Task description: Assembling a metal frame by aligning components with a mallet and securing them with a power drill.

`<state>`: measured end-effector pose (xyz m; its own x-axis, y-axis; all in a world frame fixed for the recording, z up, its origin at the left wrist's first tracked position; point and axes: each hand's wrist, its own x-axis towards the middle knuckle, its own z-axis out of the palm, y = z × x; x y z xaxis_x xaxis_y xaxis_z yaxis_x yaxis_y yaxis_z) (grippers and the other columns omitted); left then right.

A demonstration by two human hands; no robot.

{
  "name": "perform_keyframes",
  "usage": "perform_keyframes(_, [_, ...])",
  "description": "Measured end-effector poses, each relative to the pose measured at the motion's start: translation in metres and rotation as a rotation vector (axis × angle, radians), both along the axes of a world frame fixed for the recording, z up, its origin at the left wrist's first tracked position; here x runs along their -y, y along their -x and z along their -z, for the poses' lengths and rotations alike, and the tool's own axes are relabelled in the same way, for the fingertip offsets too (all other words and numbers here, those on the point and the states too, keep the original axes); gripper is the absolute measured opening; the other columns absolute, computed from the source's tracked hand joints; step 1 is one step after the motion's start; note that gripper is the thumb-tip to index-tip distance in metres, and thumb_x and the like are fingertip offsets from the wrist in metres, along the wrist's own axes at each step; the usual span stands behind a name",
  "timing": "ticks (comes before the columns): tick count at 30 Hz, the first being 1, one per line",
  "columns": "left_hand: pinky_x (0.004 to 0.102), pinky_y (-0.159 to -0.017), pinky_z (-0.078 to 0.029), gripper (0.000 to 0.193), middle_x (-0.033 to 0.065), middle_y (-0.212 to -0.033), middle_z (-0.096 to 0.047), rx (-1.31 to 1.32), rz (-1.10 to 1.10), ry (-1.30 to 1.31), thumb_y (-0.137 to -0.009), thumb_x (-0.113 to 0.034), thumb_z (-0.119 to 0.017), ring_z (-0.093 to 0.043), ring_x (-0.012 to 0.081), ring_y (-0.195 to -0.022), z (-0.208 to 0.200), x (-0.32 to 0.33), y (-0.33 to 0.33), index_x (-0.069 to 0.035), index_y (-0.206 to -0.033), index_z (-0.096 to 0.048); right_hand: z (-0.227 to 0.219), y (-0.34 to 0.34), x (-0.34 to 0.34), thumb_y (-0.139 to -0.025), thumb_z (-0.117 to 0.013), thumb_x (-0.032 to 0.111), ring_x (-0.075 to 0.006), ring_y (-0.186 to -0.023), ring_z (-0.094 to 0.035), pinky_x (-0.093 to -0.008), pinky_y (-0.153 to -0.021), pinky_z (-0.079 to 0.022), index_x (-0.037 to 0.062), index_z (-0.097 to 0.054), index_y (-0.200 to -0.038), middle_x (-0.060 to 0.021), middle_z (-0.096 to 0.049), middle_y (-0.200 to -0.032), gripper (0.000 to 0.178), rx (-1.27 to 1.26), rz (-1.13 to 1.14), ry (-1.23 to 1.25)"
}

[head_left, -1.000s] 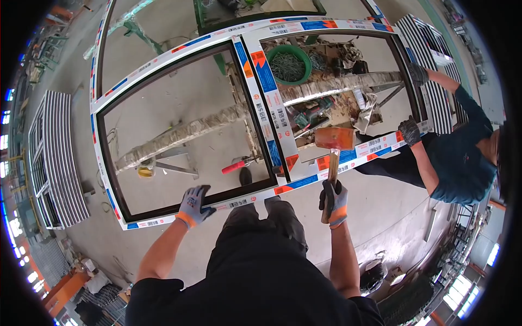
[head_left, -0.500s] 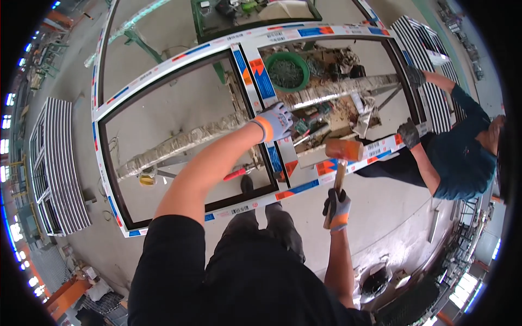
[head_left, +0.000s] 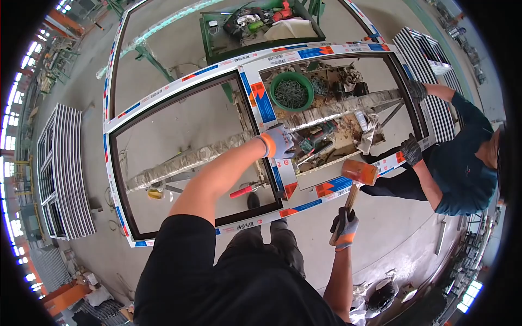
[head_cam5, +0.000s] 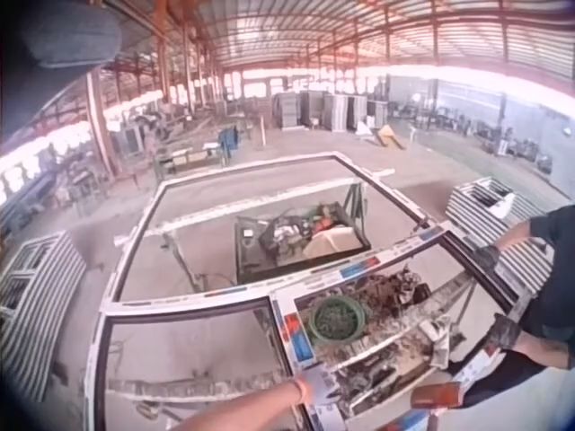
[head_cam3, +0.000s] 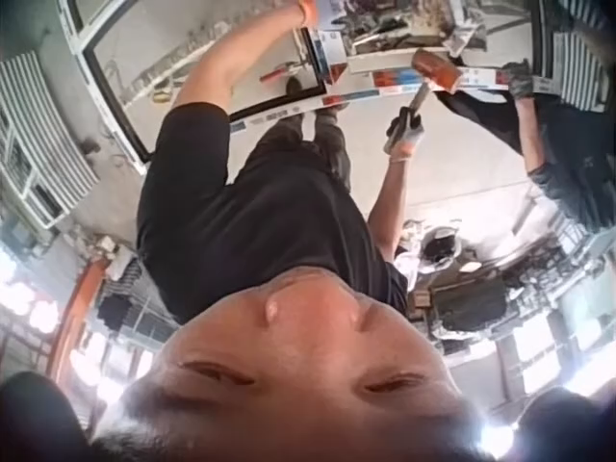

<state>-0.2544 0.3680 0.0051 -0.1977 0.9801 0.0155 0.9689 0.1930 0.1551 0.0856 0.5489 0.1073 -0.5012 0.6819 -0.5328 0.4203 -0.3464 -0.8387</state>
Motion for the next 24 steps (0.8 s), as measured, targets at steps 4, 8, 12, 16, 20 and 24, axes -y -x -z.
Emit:
perform_keyframes(4, [0.0423, -0.082, -0.047, 0.046, 0.0087, -0.067, -0.058, 0.034, -0.043, 0.068, -0.086, -0.053, -0.051, -0.061, 0.0283, -0.075, 0.016, 0.000, 0.005, -0.009, -0.078, -0.060, 0.005, 0.010, 0.003, -0.090, -0.064, 0.019, -0.0100, -0.037, -0.043, -0.0246, -0.032, -0.033, 0.0083, -0.054, -0.087, -0.0003, -0.046, -0.052, 0.016, 0.009, -0.033, 0.022])
perform_keyframes(8, [0.0423, -0.084, -0.046, 0.043, 0.0089, -0.073, -0.060, 0.007, 0.025, 0.155, -0.087, -0.051, -0.051, -0.061, 0.0274, -0.080, 0.005, -0.022, 0.007, -0.009, -0.081, -0.060, 0.001, 0.011, 0.001, -0.091, -0.063, 0.019, -0.0095, -0.037, -0.043, -0.0248, -0.032, -0.033, 0.0078, -0.054, -0.087, 0.0000, -0.047, -0.053, 0.015, 0.070, -0.031, -0.005])
perform_keyframes(12, [0.0433, -0.091, -0.043, 0.041, 0.0101, -0.102, -0.066, -0.003, 0.092, 0.037, -0.086, -0.049, -0.057, -0.060, 0.0265, -0.101, -0.028, -0.021, 0.004, -0.010, -0.090, -0.067, 0.010, 0.012, -0.005, -0.092, -0.062, 0.020, -0.0075, -0.041, -0.041, -0.0243, -0.035, -0.033, 0.0100, -0.057, -0.091, 0.0026, -0.047, -0.057, 0.011, 0.124, -0.002, 0.028])
perform_keyframes(16, [0.0452, -0.094, -0.039, 0.046, 0.0120, -0.094, -0.068, -0.046, -0.026, 0.126, -0.088, -0.052, -0.050, -0.062, 0.0294, -0.096, -0.019, 0.003, 0.006, -0.009, -0.089, -0.068, 0.001, 0.025, -0.005, -0.089, -0.067, 0.022, -0.0083, -0.042, -0.044, -0.0250, -0.037, -0.035, 0.0070, -0.058, -0.091, 0.0009, -0.049, -0.058, 0.018, 0.106, -0.030, 0.080])
perform_keyframes(20, [0.0432, -0.092, -0.039, 0.044, 0.0115, -0.092, -0.069, 0.024, -0.007, 0.134, -0.088, -0.049, -0.049, -0.062, 0.0294, -0.098, -0.016, -0.012, 0.005, -0.009, -0.088, -0.069, -0.005, 0.018, -0.014, -0.089, -0.067, 0.023, -0.0093, -0.043, -0.045, -0.0261, -0.038, -0.036, 0.0036, -0.058, -0.091, -0.0005, -0.050, -0.059, 0.021, 0.141, -0.043, 0.040])
perform_keyframes(24, [0.0422, -0.093, -0.038, 0.045, 0.0122, -0.093, -0.069, 0.036, -0.027, 0.259, -0.089, -0.050, -0.047, -0.061, 0.0284, -0.101, -0.039, -0.020, 0.002, -0.010, -0.090, -0.069, -0.001, 0.017, -0.018, -0.088, -0.067, 0.022, -0.0096, -0.043, -0.045, -0.0261, -0.038, -0.037, 0.0045, -0.057, -0.090, -0.0006, -0.050, -0.059, 0.020, 0.132, -0.044, 0.043])
